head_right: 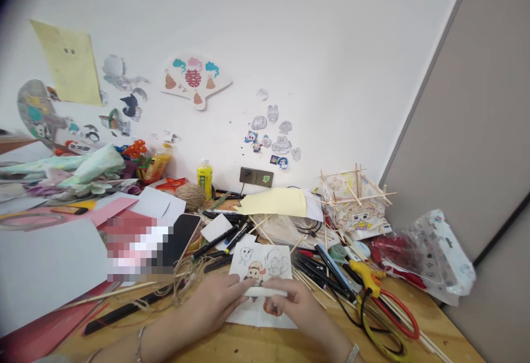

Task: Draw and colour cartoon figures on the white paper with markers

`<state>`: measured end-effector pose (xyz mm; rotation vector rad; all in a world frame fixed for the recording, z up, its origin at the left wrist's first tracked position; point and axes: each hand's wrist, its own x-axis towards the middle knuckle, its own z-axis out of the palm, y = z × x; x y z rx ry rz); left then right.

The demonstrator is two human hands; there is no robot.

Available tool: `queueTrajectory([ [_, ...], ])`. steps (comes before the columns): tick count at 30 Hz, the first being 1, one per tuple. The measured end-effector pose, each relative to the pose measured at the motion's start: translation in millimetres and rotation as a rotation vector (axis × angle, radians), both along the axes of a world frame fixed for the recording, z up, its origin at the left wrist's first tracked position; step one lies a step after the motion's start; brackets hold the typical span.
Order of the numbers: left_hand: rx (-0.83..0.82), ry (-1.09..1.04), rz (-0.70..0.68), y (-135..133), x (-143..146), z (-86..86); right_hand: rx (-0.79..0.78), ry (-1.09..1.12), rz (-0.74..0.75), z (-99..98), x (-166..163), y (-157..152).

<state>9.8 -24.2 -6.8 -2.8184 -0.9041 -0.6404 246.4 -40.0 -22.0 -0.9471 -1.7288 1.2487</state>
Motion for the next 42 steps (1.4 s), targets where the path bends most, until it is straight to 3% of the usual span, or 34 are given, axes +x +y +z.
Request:
queueTrajectory([
  [8, 0.104, -0.012, -0.007, 6, -3, -7.6, 0.101, -0.104, 0.014, 7.2, 4, -1],
  [17, -0.057, -0.086, -0.016, 5, -5, 0.8, -0.013, -0.033, 0.033, -8.5, 1, 3],
  [23, -0.292, -0.347, -0.193, 0, -5, 3.6, -0.038, 0.149, -0.078, -0.5, 2, 3],
  [27, -0.359, -0.414, -0.146, 2, -4, 3.7, -0.04, 0.185, -0.124, 2.4, 5, 3],
  [29, -0.331, -0.396, -0.084, 6, -5, 2.2, -0.046, 0.193, -0.124, 2.7, 6, 3],
  [34, -0.071, -0.187, 0.047, 15, -8, -6.2, -0.046, 0.173, -0.115, 5.0, 4, 3],
  [42, 0.06, -0.069, 0.063, 18, -6, -15.6, -0.047, 0.155, -0.08, -3.8, 2, 5],
])
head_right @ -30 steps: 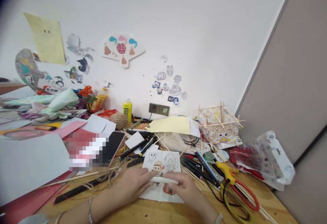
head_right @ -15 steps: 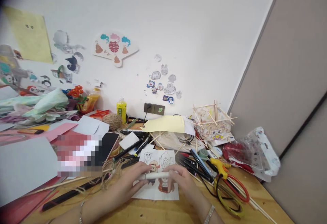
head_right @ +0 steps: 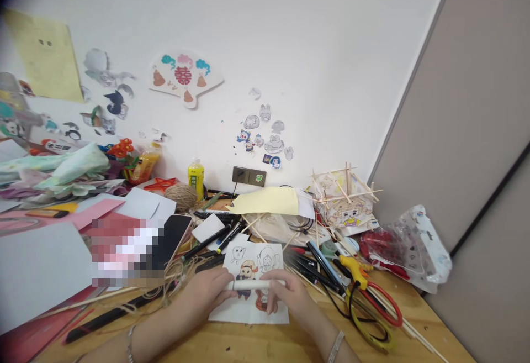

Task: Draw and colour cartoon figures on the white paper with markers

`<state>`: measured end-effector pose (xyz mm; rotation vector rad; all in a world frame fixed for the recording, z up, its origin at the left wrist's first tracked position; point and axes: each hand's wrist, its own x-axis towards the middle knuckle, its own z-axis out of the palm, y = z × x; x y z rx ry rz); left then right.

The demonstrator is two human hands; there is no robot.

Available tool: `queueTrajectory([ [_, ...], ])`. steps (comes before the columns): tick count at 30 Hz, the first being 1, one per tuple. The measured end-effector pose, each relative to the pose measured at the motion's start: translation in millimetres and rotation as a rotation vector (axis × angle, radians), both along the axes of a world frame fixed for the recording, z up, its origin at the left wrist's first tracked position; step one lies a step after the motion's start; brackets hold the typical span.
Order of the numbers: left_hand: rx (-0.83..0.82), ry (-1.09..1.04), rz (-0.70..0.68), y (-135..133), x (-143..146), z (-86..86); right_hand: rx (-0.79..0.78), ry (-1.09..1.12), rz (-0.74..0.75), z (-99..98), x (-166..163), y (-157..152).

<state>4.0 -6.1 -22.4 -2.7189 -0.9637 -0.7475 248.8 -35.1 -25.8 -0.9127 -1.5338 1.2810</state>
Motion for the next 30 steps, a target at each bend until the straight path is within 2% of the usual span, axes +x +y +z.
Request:
queueTrajectory([
  [7, 0.052, 0.047, 0.019, -2, 2, -3.8, -0.05, 0.031, 0.007, -6.9, -2, 1],
  [15, 0.036, 0.058, 0.02, -2, 4, -11.2, -0.079, 0.018, 0.052, 2.0, -4, -3],
  [19, 0.033, 0.012, -0.002, -3, 4, -4.3, -0.054, 0.008, 0.044, 11.4, -5, -3],
  [24, 0.157, -0.168, -0.071, -9, 6, 9.9, -0.045, 0.001, 0.045, 17.1, -10, -4],
  [30, 0.132, -0.225, -0.087, -10, 5, 13.4, 0.017, -0.074, -0.076, 18.4, -15, -7],
])
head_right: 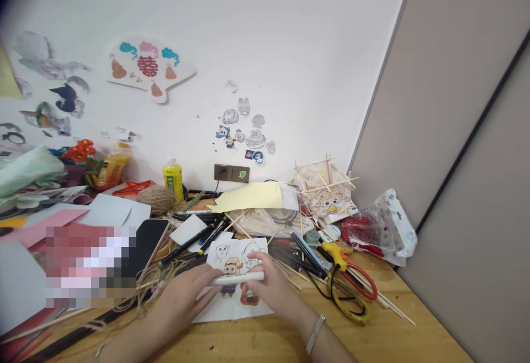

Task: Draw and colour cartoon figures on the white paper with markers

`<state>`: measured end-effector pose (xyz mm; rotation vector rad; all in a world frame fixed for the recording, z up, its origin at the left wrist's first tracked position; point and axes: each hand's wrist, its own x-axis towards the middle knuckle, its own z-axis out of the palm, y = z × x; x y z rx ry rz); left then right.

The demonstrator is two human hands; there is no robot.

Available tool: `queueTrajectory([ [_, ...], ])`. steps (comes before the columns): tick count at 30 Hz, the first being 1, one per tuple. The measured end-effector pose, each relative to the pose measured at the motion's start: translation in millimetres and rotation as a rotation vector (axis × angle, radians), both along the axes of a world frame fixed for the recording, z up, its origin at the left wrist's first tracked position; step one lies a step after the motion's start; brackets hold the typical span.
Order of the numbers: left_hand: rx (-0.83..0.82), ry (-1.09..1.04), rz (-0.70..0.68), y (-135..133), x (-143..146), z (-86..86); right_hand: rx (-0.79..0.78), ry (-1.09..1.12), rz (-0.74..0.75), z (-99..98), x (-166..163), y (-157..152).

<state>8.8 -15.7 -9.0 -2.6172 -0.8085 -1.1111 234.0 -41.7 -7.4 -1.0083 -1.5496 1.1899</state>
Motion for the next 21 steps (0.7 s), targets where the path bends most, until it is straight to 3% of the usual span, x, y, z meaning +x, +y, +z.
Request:
queueTrajectory([
  [5, -0.039, -0.023, 0.025, 2, -1, -1.9, 0.019, 0.078, 0.02, -5.3, 2, 3],
  [15, -0.006, -0.026, 0.051, 1, -1, -1.6, 0.032, 0.08, -0.111, -1.1, 11, 4],
  [17, -0.032, -0.021, 0.11, 4, -2, -3.2, 0.024, 0.188, -0.175, -0.2, 15, 8],
  [21, -0.137, -0.014, 0.22, 12, -4, -10.1, 0.128, 0.48, -0.481, 4.2, 38, 19],
])
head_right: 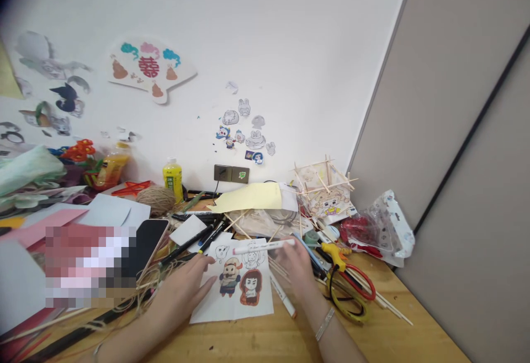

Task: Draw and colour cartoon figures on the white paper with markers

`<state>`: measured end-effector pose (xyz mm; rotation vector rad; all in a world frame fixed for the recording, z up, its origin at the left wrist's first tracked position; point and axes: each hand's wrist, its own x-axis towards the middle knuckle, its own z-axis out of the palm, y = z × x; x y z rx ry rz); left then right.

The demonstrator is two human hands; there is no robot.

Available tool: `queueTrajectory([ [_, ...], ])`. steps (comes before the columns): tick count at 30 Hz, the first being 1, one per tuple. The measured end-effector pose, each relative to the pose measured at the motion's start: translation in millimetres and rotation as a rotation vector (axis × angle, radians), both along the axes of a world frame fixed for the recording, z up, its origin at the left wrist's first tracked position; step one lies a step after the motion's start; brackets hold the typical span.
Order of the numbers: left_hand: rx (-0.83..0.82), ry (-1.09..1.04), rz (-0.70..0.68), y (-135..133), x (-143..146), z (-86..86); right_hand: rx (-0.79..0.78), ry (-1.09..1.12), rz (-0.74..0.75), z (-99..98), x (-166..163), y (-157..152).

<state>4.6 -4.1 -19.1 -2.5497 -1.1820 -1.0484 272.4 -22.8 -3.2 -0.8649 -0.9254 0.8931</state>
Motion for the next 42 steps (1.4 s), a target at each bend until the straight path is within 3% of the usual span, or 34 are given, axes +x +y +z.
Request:
queueTrajectory([
  [5, -0.215, 0.093, 0.078, 2, -1, -1.0, 0.082, 0.024, -0.205, 7.9, 44, 9],
  [10, -0.338, 0.211, 0.049, -1, 0, 3.6, 0.087, -0.486, -0.507, 5.6, 61, 10],
  [14, -0.336, 0.274, 0.038, -2, 2, 5.1, 0.116, -0.739, -0.445, 1.9, 49, 6],
  [20, -0.296, 0.323, 0.027, -1, 3, 1.6, 0.251, -1.177, -0.239, -2.4, 32, 5],
  [24, -0.333, 0.371, 0.037, 1, 3, -0.9, 0.246, -1.363, -0.205, -7.7, 34, 10],
  [36, -0.384, 0.402, 0.066, -3, 6, 3.2, 0.121, -1.517, -0.283, -19.7, 31, 14],
  [42, -0.419, 0.381, 0.064, -3, 6, 3.7, 0.101, -1.517, -0.173, -13.6, 15, 4],
])
